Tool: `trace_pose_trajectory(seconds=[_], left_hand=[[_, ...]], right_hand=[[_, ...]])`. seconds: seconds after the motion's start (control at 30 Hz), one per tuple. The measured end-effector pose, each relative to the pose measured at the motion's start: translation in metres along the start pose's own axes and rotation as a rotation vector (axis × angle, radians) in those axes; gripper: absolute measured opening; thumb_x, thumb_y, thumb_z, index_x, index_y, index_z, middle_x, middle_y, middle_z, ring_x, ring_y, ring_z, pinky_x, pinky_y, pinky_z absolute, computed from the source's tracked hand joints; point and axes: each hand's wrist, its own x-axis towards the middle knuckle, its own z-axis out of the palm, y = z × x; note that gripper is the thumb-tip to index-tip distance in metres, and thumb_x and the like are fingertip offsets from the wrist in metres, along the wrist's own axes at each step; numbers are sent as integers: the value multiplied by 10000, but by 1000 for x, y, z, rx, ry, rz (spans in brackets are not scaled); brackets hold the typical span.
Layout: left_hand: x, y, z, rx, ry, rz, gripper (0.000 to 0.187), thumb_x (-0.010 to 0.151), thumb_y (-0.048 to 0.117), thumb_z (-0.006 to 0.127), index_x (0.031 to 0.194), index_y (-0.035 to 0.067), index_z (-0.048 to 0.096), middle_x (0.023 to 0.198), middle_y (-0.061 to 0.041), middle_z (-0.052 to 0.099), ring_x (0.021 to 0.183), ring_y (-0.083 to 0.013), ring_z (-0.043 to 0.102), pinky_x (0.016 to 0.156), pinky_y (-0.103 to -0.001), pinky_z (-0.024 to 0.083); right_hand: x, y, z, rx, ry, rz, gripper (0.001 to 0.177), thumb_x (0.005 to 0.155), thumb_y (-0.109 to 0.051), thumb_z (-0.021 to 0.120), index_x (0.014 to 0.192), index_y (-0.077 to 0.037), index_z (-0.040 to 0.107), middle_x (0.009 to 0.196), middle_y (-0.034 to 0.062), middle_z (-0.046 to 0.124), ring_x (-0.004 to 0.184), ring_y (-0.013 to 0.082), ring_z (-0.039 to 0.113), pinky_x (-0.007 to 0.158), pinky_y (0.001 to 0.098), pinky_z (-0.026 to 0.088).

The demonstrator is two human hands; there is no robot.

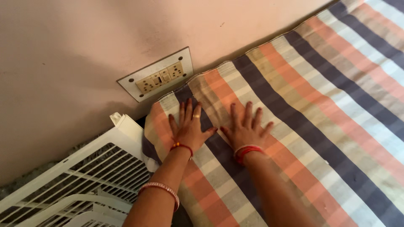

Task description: The person folds a striped bed sheet on a bed. They smooth the sheet, fold it in half lengthwise, then fold it again widthwise, aligning edges and corners to create a compact rectangular bundle.

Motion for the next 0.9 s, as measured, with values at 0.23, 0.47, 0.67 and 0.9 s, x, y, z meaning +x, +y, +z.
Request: trace_pose_trajectory(seconds=[0.23,0.47,0.67,0.9], left_hand=[[-73,12,28,144,109,-41,727,984,587,444,1598,270,219,1694,-96,51,1534,-364,30,1138,-726,103],[-155,10,13,101,-132,3,714,994,558,474,1603,282,221,1710,-104,34,1561,-368,47,1182,-682,118],[-181,36,27,44,-159,-22,834,964,469,583,1614,128,188,1683,-216,32,1544,-422,28,1240,-524,79],[-228,51,89,14,194,21,678,985,408,475,1573,145,261,1663,-201,108,1519,-402,81,1203,-573,77]], right_hand=[[-55,-9,19,74,-105,7,628,1017,-582,394,1594,-424,203,1724,90,-33,1587,354,-76,1197,697,-14],[-135,58,33,230,-15,-244,726,929,-587,527,1573,-366,274,1721,6,70,1589,252,9,1262,520,42],[-168,32,49,100,5,-46,692,994,-497,478,1596,-335,176,1708,44,-26,1562,284,-44,1205,602,-8],[-187,57,67,289,71,-207,671,910,-379,623,1521,-340,347,1707,36,80,1577,253,48,1248,514,57]])
